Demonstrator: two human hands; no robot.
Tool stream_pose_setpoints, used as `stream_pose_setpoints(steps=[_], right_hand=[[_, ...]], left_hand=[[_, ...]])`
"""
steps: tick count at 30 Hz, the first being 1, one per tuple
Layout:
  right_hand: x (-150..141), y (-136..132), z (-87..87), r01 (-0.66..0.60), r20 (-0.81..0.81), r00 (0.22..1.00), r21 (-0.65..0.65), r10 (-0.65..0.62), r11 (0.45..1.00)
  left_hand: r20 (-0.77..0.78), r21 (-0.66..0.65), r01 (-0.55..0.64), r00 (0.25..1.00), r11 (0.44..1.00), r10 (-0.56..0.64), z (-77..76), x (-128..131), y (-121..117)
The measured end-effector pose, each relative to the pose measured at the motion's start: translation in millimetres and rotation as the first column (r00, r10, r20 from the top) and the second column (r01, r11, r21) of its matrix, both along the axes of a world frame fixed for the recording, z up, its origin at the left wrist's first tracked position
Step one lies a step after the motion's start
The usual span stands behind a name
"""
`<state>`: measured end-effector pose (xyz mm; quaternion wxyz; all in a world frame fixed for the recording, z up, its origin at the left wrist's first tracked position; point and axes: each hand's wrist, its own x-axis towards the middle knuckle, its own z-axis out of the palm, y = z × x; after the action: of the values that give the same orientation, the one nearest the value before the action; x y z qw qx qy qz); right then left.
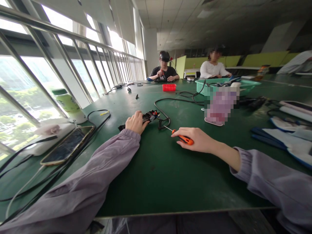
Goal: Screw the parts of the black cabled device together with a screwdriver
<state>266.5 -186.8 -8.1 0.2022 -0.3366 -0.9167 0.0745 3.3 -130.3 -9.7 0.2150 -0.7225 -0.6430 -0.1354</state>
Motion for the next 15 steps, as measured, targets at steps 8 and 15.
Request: stream_pose_setpoints(steps=[8, 15], right_hand=[[1, 2, 2.5, 0.005, -0.004, 1.000, -0.057, -0.005, 0.998], [0, -1, 5.0, 0.011, -0.015, 1.000, -0.073, -0.013, 0.997]], left_hand=[[-0.010, -0.001, -0.291, 0.957, 0.957, 0.291, 15.2, -58, -6], [-0.050, 0.158, -0.430, 0.895, 0.889, 0.443, 30.8, -106, -8]])
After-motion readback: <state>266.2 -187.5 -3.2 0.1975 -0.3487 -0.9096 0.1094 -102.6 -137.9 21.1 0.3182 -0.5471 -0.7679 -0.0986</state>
